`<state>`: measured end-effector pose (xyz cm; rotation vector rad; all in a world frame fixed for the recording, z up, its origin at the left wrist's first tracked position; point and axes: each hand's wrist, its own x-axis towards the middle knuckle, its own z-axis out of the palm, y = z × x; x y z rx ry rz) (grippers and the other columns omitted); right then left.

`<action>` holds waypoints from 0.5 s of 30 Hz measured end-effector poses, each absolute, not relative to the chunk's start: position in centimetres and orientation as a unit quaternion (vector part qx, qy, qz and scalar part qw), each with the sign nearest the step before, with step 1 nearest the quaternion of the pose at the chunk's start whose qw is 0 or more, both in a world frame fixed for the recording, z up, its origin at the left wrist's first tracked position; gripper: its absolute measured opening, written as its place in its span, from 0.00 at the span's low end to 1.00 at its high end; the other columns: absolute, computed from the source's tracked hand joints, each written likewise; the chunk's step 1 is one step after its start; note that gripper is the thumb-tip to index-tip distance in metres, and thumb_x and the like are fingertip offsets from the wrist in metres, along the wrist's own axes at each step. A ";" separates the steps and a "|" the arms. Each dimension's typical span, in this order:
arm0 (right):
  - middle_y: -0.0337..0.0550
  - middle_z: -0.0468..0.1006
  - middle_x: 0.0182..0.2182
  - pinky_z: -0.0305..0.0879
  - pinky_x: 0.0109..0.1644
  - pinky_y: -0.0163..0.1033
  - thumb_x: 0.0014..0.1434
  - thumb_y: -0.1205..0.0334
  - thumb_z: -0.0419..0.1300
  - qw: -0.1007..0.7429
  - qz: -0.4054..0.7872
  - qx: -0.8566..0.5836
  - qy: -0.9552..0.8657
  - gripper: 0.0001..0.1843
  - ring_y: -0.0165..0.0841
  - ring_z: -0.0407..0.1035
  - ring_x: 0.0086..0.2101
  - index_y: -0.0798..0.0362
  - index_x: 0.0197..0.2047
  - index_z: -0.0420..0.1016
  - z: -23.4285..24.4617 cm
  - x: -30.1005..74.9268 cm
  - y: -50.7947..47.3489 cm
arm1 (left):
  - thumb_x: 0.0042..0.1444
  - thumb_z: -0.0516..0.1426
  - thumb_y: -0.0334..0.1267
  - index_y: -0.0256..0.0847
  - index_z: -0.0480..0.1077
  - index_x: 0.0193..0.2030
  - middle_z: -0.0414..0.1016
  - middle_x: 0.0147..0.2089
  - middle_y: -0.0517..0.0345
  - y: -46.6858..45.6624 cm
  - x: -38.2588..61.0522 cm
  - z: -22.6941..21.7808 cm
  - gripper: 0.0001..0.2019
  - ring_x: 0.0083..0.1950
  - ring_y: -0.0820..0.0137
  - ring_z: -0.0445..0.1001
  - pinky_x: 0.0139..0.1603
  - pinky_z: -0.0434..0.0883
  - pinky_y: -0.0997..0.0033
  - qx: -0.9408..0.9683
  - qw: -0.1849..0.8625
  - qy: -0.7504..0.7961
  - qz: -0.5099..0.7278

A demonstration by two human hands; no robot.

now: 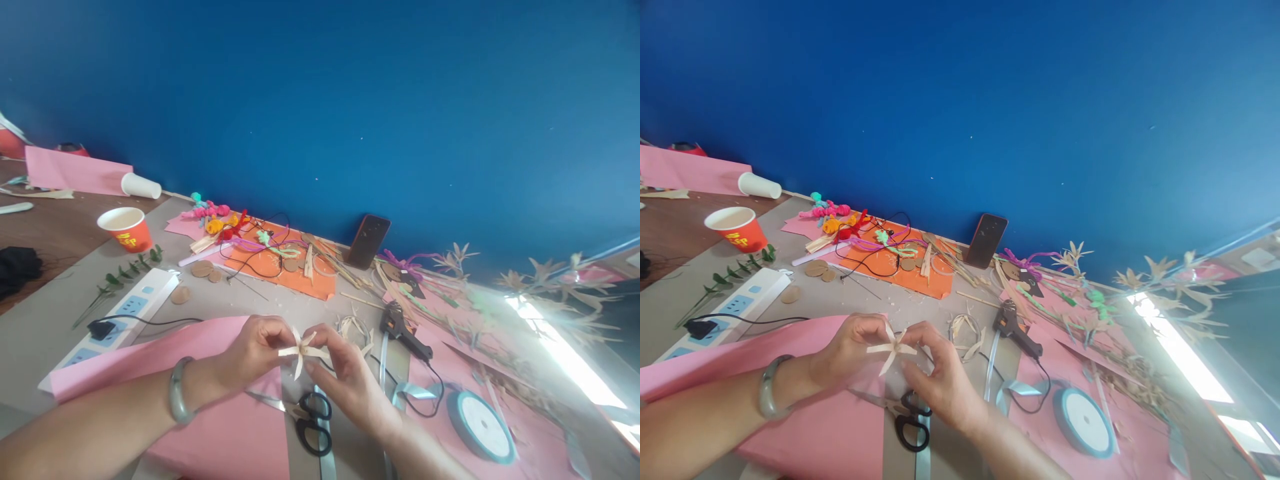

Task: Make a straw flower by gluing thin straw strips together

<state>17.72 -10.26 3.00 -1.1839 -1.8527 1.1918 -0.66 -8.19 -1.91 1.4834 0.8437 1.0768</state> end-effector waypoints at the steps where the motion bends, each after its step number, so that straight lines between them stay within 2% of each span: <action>1: 0.41 0.72 0.36 0.63 0.45 0.40 0.56 0.68 0.58 0.314 0.458 -0.449 -0.700 0.07 0.35 0.67 0.39 0.49 0.39 0.70 2.9 17.8 -10.3 | 0.49 0.65 0.41 0.36 0.74 0.23 0.72 0.24 0.58 -8.2 -0.7 -1.9 0.11 0.28 0.73 0.67 0.32 0.63 0.75 0.620 0.532 0.354 0.454; 9: 0.43 0.72 0.37 0.63 0.43 0.40 0.57 0.62 0.58 0.332 0.506 -0.426 -0.673 0.07 0.36 0.66 0.39 0.50 0.41 0.72 2.5 17.9 -10.1 | 0.49 0.65 0.42 0.36 0.74 0.25 0.71 0.25 0.57 -8.2 -0.7 -1.8 0.11 0.29 0.72 0.68 0.30 0.64 0.75 0.594 0.563 0.356 0.451; 15: 0.43 0.73 0.37 0.64 0.41 0.38 0.57 0.62 0.60 0.335 0.521 -0.420 -0.663 0.06 0.35 0.66 0.38 0.50 0.40 0.73 2.6 17.9 -10.0 | 0.48 0.65 0.39 0.36 0.75 0.26 0.72 0.26 0.57 -8.2 -0.6 -1.9 0.08 0.28 0.73 0.67 0.30 0.64 0.75 0.587 0.568 0.362 0.449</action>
